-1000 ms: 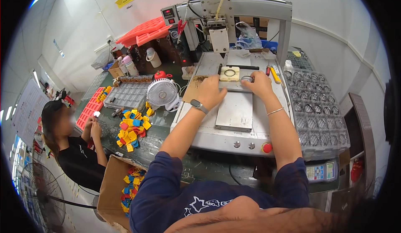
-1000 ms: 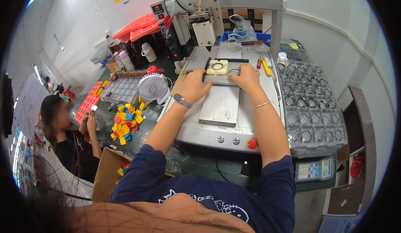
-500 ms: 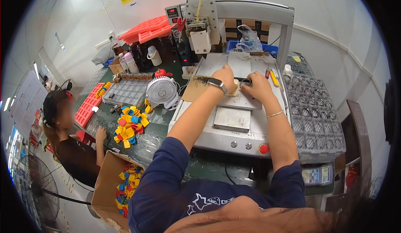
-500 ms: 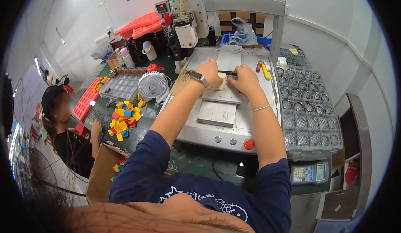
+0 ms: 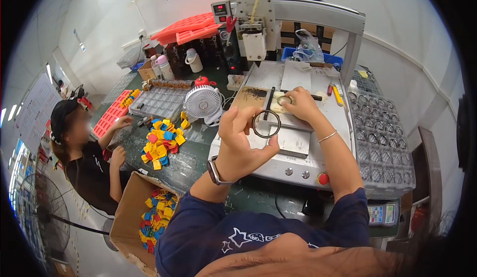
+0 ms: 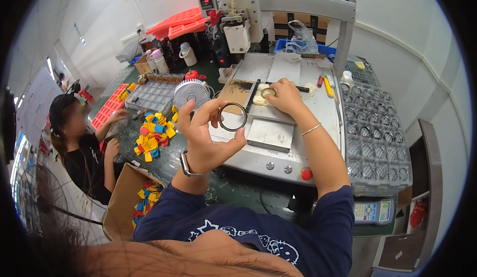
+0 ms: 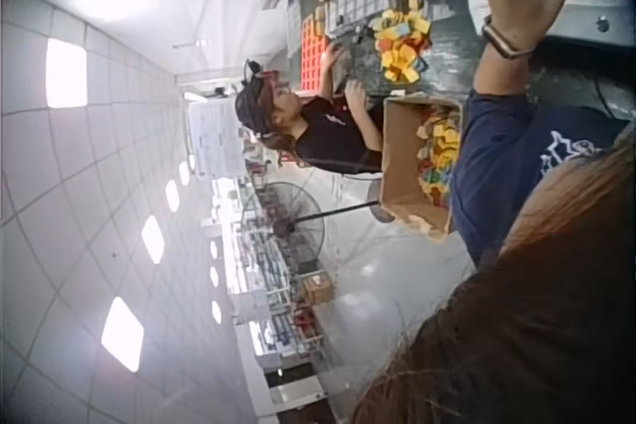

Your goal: The person operates a dispensing machine using a handheld controller, places metal rings into a fixture to test sealant application, and fits seals onto the metal rings by hand.

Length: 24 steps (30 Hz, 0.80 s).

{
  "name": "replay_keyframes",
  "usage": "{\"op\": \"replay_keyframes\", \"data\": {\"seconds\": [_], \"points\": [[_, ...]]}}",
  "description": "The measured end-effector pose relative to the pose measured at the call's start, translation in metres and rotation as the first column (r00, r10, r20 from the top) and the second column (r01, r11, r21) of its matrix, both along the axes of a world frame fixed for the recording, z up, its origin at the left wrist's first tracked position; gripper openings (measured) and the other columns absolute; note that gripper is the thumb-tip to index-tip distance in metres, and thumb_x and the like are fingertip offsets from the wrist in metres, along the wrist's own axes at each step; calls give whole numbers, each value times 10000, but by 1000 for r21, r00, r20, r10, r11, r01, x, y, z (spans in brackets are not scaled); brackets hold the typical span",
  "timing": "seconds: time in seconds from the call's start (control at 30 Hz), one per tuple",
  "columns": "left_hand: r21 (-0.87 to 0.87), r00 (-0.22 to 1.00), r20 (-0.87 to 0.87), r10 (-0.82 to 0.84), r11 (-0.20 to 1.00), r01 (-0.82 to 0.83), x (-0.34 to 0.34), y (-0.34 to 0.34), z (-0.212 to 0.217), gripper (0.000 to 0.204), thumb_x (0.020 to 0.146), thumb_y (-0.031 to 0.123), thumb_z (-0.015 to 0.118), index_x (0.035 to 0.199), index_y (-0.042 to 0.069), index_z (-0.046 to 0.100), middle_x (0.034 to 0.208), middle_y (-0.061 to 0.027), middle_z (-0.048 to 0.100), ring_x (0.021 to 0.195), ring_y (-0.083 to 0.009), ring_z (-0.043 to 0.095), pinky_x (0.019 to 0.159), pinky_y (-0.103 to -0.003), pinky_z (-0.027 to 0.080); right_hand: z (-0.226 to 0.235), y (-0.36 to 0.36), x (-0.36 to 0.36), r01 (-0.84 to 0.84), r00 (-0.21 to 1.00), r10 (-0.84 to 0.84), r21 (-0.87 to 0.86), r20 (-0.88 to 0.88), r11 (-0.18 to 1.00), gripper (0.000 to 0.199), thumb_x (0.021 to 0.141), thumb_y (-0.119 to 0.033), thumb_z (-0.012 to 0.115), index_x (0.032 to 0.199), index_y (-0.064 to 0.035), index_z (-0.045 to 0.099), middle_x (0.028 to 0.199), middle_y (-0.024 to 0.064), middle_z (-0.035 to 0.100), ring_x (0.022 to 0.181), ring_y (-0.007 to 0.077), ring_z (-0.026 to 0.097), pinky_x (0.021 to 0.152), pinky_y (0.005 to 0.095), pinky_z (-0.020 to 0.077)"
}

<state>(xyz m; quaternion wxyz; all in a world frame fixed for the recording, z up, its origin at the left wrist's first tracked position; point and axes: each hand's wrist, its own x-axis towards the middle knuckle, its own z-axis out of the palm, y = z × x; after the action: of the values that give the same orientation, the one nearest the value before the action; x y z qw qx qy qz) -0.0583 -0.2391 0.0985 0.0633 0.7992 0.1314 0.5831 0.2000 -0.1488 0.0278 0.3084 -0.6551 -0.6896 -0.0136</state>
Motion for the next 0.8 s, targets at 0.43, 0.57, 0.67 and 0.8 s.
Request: {"op": "replay_keyframes", "data": {"seconds": [0.43, 0.57, 0.67, 0.8], "points": [[-22, 989, 107, -97, 995, 100, -22, -16, 6, 1000, 638, 87, 795, 1312, 34, 59, 1014, -144, 592, 689, -118, 500, 608, -228, 414, 4, -4, -7, 61, 998, -62, -29, -29, 998, 376, 768, -376, 675, 984, -71, 713, 1067, 145, 594, 1021, 334, 557, 906, 402, 450], [-155, 978, 109, -178, 969, 194, -27, -17, 10, 995, 628, 97, 799, 1322, 2, 92, 985, -125, 586, 685, -96, 491, 603, -212, 410, 4, -5, -11, 120, 987, -122, 24, 102, 992, 360, 787, -372, 664, 948, -53, 706, 1023, 146, 606, 1002, 340, 559, 892, 408, 451], [-241, 989, 12, -148, 959, 147, -32, -18, 14, 938, 611, 108, 797, 1305, -46, 186, 945, -90, 568, 673, -84, 484, 589, -202, 404, 2, -5, -10, 89, 983, -94, 41, 155, 995, 355, 802, -362, 654, 939, -37, 697, 1017, 149, 610, 987, 340, 558, 885, 409, 450], [-277, 980, 102, -171, 941, 193, -32, -19, 16, 882, 599, 114, 790, 1279, -74, 260, 909, -66, 548, 656, -78, 476, 573, -195, 394, 1, -5, -5, -5, 996, 1, 54, 91, 999, 355, 814, -354, 645, 954, -32, 694, 1031, 147, 610, 993, 336, 549, 892, 406, 446]]}}
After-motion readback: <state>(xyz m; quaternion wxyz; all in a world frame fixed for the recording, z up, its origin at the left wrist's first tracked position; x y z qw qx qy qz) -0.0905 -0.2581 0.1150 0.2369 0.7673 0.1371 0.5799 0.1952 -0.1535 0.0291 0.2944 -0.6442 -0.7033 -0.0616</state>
